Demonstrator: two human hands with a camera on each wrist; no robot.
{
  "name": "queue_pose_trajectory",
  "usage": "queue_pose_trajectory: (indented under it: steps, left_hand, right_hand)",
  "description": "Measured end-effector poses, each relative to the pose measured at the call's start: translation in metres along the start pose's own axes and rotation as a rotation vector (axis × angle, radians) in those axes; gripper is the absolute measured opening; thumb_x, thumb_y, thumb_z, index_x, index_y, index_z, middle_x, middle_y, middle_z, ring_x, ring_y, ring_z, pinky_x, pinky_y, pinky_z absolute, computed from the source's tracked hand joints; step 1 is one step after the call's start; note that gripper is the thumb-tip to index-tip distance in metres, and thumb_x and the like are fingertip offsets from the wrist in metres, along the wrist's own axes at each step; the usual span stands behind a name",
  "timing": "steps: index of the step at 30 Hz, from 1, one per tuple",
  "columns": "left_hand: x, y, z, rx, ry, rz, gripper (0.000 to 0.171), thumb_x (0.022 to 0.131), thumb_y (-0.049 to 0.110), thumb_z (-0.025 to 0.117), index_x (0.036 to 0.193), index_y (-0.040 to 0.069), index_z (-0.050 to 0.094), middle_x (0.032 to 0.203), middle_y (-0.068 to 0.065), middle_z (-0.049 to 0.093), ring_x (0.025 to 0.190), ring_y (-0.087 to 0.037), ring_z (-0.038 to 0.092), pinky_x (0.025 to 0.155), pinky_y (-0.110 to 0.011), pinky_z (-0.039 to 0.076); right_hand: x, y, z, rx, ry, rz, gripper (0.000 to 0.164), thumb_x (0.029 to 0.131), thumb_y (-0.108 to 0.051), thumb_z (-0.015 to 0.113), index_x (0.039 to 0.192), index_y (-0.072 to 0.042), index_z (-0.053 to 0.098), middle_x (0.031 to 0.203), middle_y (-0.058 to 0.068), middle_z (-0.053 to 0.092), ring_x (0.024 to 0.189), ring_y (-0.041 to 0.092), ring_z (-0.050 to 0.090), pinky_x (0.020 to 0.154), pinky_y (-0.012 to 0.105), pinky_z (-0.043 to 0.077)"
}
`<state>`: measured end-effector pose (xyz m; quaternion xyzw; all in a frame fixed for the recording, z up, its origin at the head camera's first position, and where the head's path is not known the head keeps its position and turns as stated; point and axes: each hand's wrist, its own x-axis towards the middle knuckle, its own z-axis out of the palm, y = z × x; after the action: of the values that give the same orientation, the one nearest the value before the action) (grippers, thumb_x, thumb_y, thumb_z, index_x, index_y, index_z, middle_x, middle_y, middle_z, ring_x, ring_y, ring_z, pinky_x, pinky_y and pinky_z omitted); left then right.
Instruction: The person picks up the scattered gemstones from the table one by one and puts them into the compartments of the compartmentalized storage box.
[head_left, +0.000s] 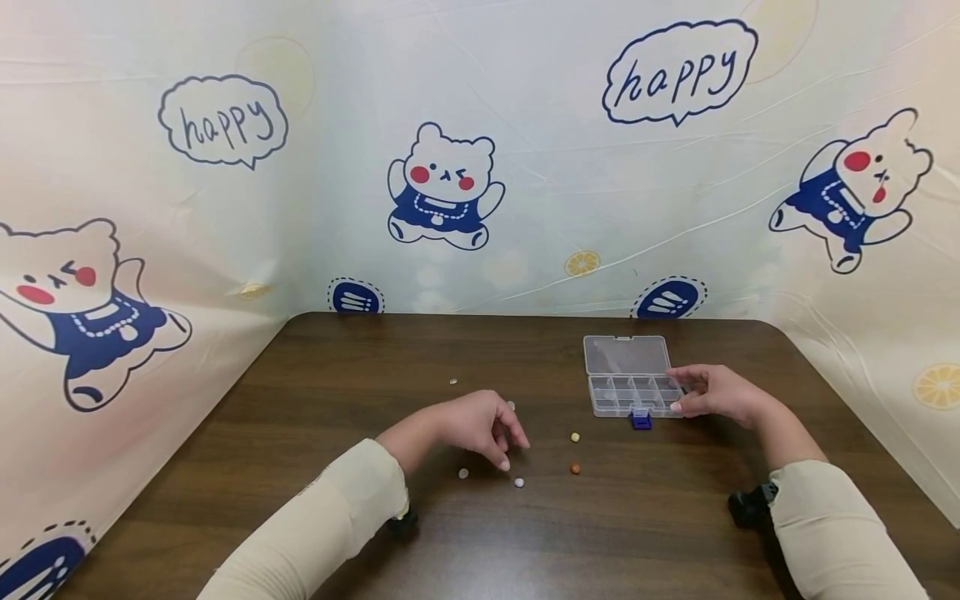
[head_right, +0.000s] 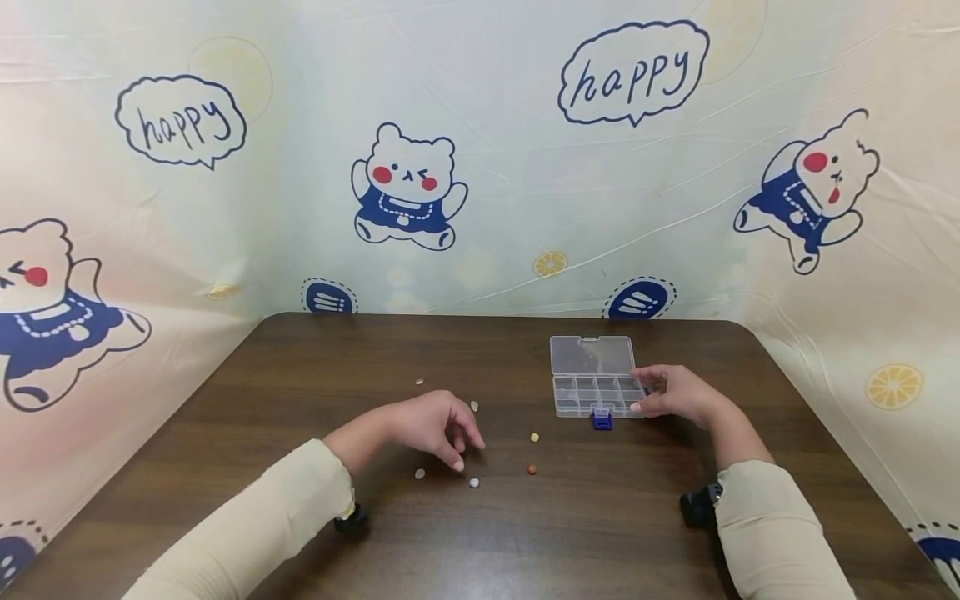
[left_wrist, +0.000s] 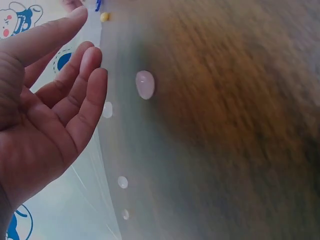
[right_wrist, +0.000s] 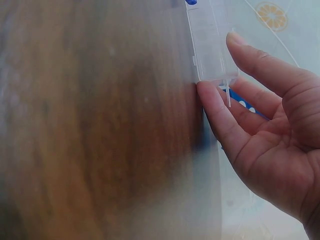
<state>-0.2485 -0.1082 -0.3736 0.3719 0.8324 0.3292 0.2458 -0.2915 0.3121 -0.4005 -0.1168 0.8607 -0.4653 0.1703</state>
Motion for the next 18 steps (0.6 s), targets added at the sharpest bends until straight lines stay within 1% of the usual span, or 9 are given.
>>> queue_pose_trajectory:
  steps: [6,10,14,18]
  left_hand:
    - [0.003,-0.002,0.006,0.06,-0.07,-0.003,0.029,0.074,0.0,0.083,0.1,0.009,0.077,0.093,0.002,0.072,0.072,-0.004,0.06,0.066,-0.02,0.05]
    - [0.005,0.0,0.009,0.064,-0.116,-0.01,0.029,0.073,-0.001,0.083,0.099,0.01,0.077,0.088,0.004,0.071,0.074,-0.008,0.061,0.067,-0.02,0.051]
    - [0.006,0.002,0.012,0.097,-0.138,-0.007,0.029,0.073,-0.002,0.083,0.099,0.011,0.078,0.087,0.006,0.069,0.077,-0.011,0.062,0.069,-0.019,0.05]
    - [0.008,0.002,0.015,0.152,-0.145,0.002,0.026,0.074,0.0,0.083,0.097,0.012,0.078,0.088,0.009,0.064,0.075,-0.006,0.06,0.069,-0.017,0.049]
  right_hand:
    - [0.0,0.0,-0.001,0.004,0.0,-0.002,0.078,0.082,-0.014,0.08,0.144,0.009,0.037,0.144,0.038,0.033,0.091,0.025,0.063,0.079,0.034,0.056]
    - [0.0,-0.001,-0.001,-0.007,0.001,-0.005,0.078,0.082,-0.015,0.08,0.144,0.008,0.038,0.144,0.037,0.034,0.092,0.025,0.062,0.079,0.034,0.056]
    - [0.0,0.0,-0.001,-0.009,0.001,-0.003,0.079,0.081,-0.017,0.08,0.144,0.007,0.039,0.144,0.037,0.035,0.093,0.025,0.061,0.079,0.034,0.056]
    - [0.001,0.002,-0.002,-0.013,0.006,0.008,0.08,0.08,-0.02,0.081,0.144,0.006,0.04,0.144,0.036,0.035,0.094,0.026,0.06,0.08,0.034,0.055]
